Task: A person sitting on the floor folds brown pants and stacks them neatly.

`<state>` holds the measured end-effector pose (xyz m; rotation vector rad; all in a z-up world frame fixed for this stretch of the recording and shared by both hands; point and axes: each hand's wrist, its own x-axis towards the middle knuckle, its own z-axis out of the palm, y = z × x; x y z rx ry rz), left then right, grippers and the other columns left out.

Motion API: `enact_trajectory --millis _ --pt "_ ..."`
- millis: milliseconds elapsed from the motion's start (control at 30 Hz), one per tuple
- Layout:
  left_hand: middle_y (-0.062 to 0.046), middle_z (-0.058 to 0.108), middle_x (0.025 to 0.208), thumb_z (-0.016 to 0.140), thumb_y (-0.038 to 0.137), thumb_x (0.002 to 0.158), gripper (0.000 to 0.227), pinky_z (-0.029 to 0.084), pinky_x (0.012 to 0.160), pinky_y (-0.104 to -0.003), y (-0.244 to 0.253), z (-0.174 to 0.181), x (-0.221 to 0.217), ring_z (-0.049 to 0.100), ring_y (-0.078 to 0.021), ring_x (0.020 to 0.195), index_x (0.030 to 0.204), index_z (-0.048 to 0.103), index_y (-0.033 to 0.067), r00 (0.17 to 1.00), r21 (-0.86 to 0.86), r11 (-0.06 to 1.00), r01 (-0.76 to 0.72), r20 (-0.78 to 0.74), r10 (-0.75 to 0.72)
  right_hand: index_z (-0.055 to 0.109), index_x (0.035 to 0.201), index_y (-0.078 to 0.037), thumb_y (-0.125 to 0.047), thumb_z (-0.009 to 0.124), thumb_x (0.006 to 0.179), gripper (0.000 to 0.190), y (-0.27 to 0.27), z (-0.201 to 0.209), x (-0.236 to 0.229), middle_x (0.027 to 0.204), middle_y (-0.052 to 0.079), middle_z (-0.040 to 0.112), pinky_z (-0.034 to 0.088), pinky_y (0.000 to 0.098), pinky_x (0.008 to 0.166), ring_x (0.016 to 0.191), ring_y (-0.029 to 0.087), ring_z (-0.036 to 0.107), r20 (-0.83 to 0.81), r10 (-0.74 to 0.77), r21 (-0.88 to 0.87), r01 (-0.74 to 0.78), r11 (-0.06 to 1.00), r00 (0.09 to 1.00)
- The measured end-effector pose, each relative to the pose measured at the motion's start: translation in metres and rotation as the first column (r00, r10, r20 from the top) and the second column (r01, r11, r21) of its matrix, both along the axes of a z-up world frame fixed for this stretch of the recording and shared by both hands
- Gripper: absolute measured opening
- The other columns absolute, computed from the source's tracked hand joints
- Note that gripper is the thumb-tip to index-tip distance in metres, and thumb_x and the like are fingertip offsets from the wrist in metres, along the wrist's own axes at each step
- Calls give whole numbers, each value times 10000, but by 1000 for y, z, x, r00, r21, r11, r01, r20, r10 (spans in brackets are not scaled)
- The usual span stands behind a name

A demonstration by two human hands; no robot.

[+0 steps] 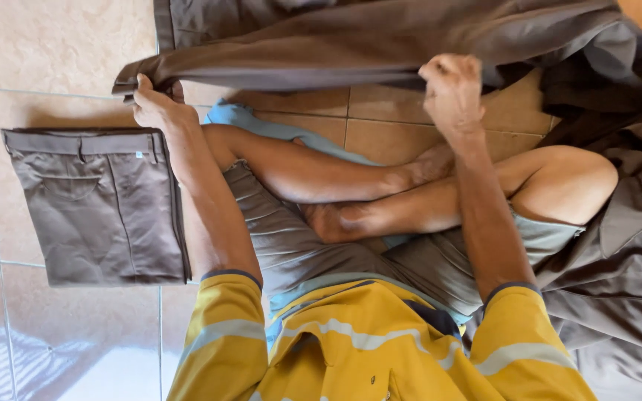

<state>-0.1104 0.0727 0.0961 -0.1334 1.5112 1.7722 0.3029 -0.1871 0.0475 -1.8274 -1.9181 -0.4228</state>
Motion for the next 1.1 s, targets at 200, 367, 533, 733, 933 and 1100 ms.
enact_trajectory --millis 200,367,533,733,933,1100 --pt "-361 43 1666 836 529 848 1093 375 1100 -626 51 -135 -36 329 -513 1484 1499 197 -73 320 -540 840 -54 -806 -498 660 977 -55 163 596 794 292 8 15 -16 1047 79 620 471 425 755 887 303 570 -106 -23 102 34 994 994" --pt "-79 541 996 742 353 994 661 533 715 -372 -90 -14 107 577 -198 675 1513 404 121 -74 -200 770 606 -978 -196 647 997 -56 111 627 818 245 14 20 -24 1066 91 628 524 415 770 855 266 608 -35 -65 143 69 987 997" --pt "-153 373 1661 839 403 891 977 550 1074 -423 -159 -55 211 410 -303 1532 1627 246 155 -448 -474 124 872 -874 -186 674 1003 3 47 486 992 194 8 61 -38 1090 149 631 496 436 799 900 320 619 -52 47 280 -31 960 998" --pt "-69 772 1040 624 56 884 338 651 739 -385 -122 36 195 788 -263 883 1172 749 180 -446 -348 379 857 -870 209 695 953 -132 -18 671 897 129 17 32 -21 1015 53 603 487 366 759 911 262 649 1 -35 436 31 899 999" --pt "-109 788 1071 656 -30 903 389 619 765 -464 -42 75 94 755 -364 929 1237 747 146 -311 -111 581 807 -915 257 686 851 -146 -52 739 694 191 8 20 15 906 40 623 475 392 705 826 285 649 -36 -318 276 316 908 947" --pt "-8 769 1087 664 33 915 356 634 800 -416 -30 80 60 765 -312 946 1196 717 244 -218 -68 676 734 -966 140 624 928 -162 -71 684 746 212 18 0 10 846 13 559 430 373 766 786 267 620 -114 -239 336 264 904 964"
